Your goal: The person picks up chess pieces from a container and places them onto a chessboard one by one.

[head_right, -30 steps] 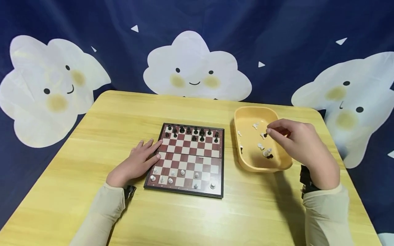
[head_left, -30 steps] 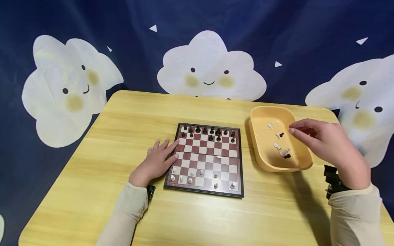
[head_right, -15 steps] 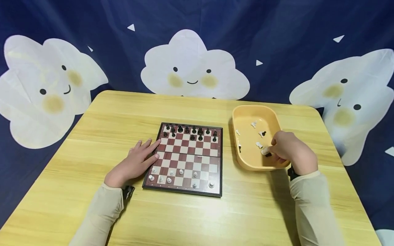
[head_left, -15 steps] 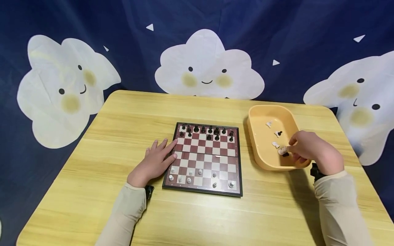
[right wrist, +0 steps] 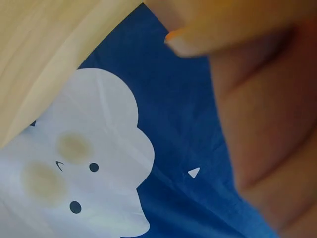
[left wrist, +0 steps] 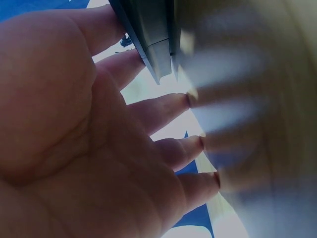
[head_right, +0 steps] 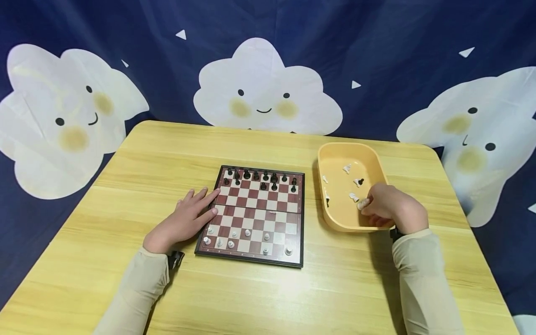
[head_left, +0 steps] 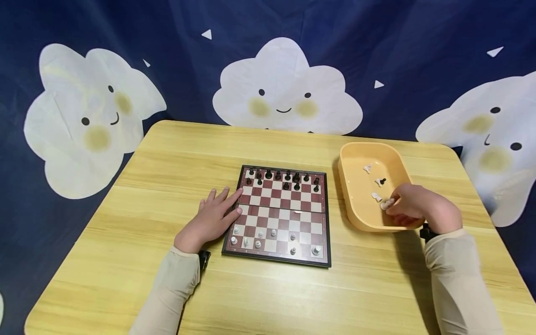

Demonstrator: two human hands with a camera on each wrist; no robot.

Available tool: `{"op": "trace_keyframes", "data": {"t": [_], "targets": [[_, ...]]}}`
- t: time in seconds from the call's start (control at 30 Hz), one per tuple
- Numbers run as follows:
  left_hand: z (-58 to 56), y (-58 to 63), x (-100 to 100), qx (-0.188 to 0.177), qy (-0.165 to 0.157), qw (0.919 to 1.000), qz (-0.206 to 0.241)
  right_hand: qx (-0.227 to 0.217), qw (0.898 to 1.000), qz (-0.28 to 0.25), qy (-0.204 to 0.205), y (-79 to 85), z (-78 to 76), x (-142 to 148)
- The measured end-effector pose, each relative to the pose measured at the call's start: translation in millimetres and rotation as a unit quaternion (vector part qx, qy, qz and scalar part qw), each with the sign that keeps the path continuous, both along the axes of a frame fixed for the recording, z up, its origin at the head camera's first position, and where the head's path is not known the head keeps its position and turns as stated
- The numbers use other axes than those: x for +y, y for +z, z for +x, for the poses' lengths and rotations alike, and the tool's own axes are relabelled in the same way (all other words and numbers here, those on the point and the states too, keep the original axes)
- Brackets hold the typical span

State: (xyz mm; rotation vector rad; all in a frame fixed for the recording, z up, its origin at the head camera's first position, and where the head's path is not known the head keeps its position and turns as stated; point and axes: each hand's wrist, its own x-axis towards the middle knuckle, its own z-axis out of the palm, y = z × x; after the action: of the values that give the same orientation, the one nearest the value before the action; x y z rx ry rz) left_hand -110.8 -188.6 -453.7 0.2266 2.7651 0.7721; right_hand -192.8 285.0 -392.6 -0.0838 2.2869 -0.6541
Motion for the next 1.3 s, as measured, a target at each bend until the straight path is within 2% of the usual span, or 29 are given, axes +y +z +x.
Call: {"op": "trace_keyframes", "data": {"t": [0.2,0.47,0.9,1.0,1.3], "targets": [[0.3,1.2,0.7,-0.003,0.002,1.0,0.0,0.008,1.0,-0.005,0.023,-2.7,-2.4,0.6],[0.6,1.3,-0.2,-0.003,0.003,1.0,0.0,0.039,0.997,0.021,0.057,-2.9,-5.4,-1.5],[0.7,2.4,0.9,0.002,0.0,1.0,-0.003,0.026,0.999,0.007,0.017,-2.3,-2.3,-2.2],[1.0,3.0,0.8,0.0,0.001,1.0,-0.002,0.038,0.999,0.012,0.03,-2.5,-2.6,-2.3],[1.5,5.1,1.1,-0.003,0.002,1.0,-0.001,0.078,0.991,0.025,0.102,-0.4,-5.3,-1.7]]}}
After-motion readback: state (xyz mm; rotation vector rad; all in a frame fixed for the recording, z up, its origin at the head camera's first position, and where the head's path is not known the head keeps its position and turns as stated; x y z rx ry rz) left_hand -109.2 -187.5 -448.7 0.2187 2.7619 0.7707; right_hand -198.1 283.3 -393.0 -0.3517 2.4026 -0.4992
